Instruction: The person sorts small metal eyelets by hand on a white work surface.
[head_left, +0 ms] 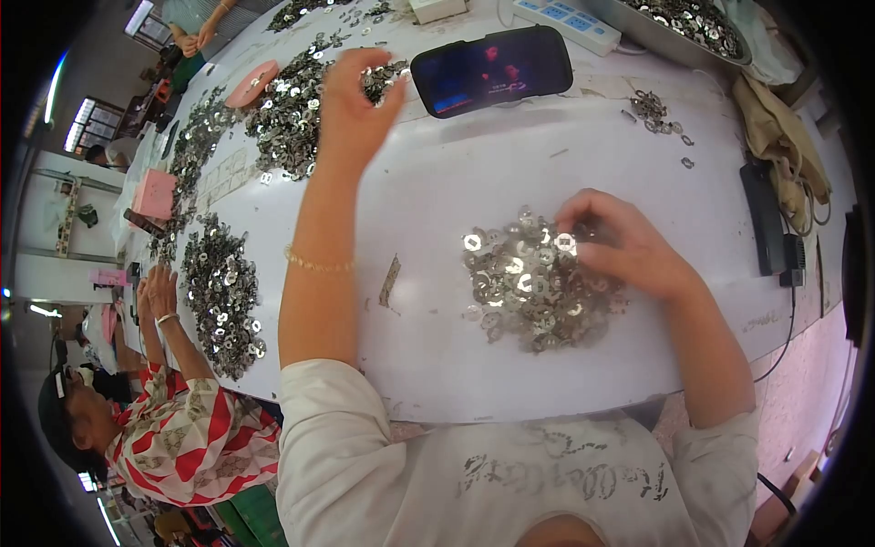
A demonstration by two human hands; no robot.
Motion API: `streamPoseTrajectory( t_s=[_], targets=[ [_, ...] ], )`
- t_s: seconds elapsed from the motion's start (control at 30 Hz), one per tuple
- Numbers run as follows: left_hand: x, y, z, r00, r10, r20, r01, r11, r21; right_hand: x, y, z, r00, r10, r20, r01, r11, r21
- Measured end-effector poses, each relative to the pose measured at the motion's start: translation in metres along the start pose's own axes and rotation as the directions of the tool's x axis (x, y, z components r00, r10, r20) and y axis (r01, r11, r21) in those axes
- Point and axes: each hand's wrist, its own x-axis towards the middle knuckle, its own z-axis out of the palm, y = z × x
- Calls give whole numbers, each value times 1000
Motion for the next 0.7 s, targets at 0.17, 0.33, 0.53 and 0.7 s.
streamPoseTrajectory(
  t_s=[0.17,0.33,0.53,0.7],
  targets=[
    [-37,-82,-27,963,-265,-51,238,744,624,0,-6,0,998,65,2,-65,997,42],
    [-51,-104,-28,785,-606,-126,538,568,623,-2,-7,0,994,107,9,-107,992,64],
    [-52,-113,-27,817,-563,-124,528,645,552,-2,-7,1,991,130,-1,-130,989,75],
    [-52,-132,-30,857,-468,-216,505,682,529,-1,-6,2,996,94,-7,-94,994,52]
  ],
)
